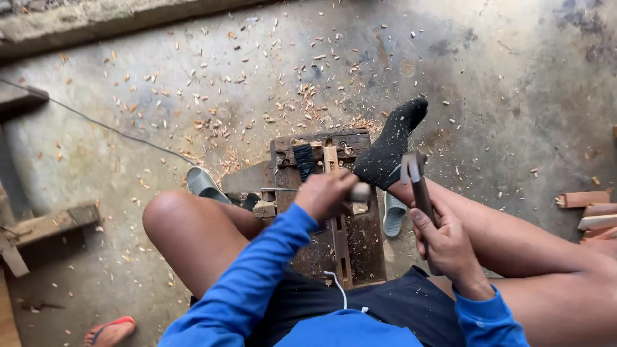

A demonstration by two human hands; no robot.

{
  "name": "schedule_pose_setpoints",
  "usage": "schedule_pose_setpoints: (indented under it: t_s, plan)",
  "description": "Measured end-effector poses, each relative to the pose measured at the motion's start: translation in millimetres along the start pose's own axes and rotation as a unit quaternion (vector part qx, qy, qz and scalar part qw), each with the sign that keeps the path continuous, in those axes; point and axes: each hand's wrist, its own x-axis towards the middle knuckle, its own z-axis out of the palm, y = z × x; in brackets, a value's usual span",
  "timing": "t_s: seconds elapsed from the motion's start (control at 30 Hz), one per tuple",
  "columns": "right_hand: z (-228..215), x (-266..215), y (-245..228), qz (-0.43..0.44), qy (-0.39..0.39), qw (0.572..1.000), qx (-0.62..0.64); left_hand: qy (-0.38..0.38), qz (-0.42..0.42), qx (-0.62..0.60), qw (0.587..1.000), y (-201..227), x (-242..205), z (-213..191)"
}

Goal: The person sits on the floor and uses a hammer to strike a chisel, carving a small piece of wood held between their legs. They repeatedly adjust the wood and chisel to shape it.

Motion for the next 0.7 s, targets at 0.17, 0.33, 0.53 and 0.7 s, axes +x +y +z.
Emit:
schedule_pose_setpoints:
  t_s: [0.17,0.33,0.53,0.7]
  plan:
    - [5,8,23,-0.006,0.021,1.000,0.022,0.151,-0.085,0.117,0.978,-102,23,19]
    - [11,7,16,-0.051,0.015,0.997,0.056,0.384,-0.099,0.011,0.918,-29,42,-62]
    - [17,10,22,-0.024,0.010,0.995,0.097,0.426,-0.123,-0.448,0.777,-11,30,-16]
    - [20,3,20,-0.019,0.001,0.997,0.070,0.450,-0.115,-0.444,0.766,-9,36,-2]
